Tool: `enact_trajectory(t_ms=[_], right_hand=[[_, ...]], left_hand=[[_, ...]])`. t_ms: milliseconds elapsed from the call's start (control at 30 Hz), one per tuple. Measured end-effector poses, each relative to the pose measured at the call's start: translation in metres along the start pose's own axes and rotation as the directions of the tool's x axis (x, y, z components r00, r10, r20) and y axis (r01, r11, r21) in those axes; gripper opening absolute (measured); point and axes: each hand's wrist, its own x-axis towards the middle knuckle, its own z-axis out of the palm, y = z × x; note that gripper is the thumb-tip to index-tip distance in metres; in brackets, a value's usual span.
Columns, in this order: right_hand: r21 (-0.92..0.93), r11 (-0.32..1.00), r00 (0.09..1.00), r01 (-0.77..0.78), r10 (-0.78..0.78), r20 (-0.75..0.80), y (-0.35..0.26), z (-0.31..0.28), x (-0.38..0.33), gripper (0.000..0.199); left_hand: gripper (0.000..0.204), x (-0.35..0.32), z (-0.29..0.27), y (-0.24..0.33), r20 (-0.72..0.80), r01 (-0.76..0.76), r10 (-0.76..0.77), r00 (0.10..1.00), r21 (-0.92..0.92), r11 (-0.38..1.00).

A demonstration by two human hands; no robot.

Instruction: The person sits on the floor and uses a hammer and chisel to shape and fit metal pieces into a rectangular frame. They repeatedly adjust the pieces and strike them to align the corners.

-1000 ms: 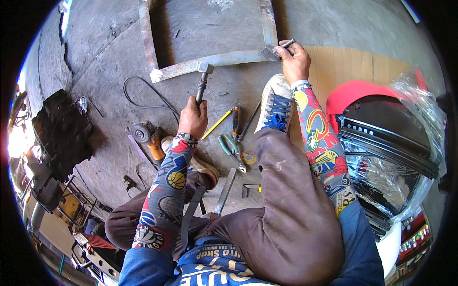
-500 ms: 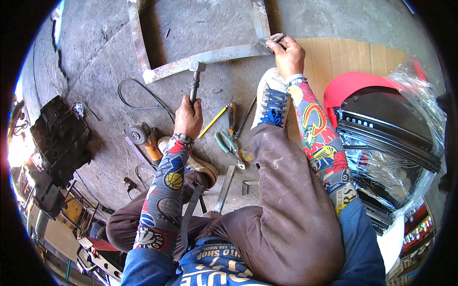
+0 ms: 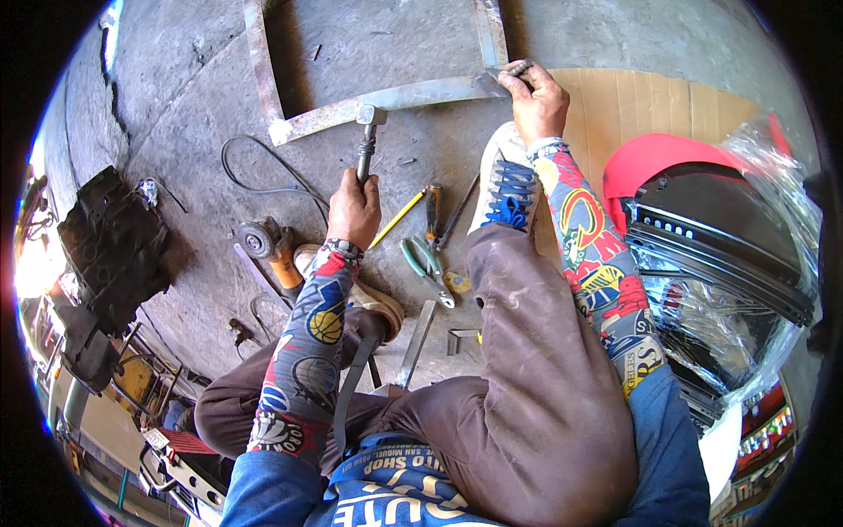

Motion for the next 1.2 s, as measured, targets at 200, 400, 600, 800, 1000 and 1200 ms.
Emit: enact_trajectory(t_ms=[200,400,600,800,1000,1200], right_hand=[[-0.066,0.985,0.986,0.157,-0.159,-0.038,0.007,0.007,-0.002,0.012],[-0.165,0.933,0.945,0.319,-0.327,-0.027,0.008,0.007,-0.006,0.014],[-0.248,0.893,0.92,0.376,-0.392,-0.015,0.006,0.004,-0.004,0.012],[-0.243,0.891,0.914,0.384,-0.403,-0.035,0.01,0.006,-0.003,0.016],[-0.203,0.905,0.918,0.375,-0.392,-0.054,0.016,0.009,-0.002,0.021],[-0.288,0.879,0.918,0.38,-0.397,0.0,0.012,0.007,-0.003,0.015]], left_hand=[[0.034,-0.005,-0.004,0.031,-0.058,0.026,-0.032,0.998,-0.1,0.995],[0.024,-0.009,-0.007,0.103,-0.013,-0.198,0.201,0.98,-0.244,0.95],[0.024,-0.003,-0.001,0.143,0.055,-0.348,0.373,0.926,-0.256,0.902],[0.035,0.008,-0.006,0.169,0.124,-0.215,0.226,0.966,-0.099,0.972],[0.019,-0.009,-0.034,0.187,-0.129,-0.468,0.469,0.874,-0.483,0.74],[0.03,0.015,-0.015,0.164,0.075,-0.248,0.245,0.967,0.035,0.968]])
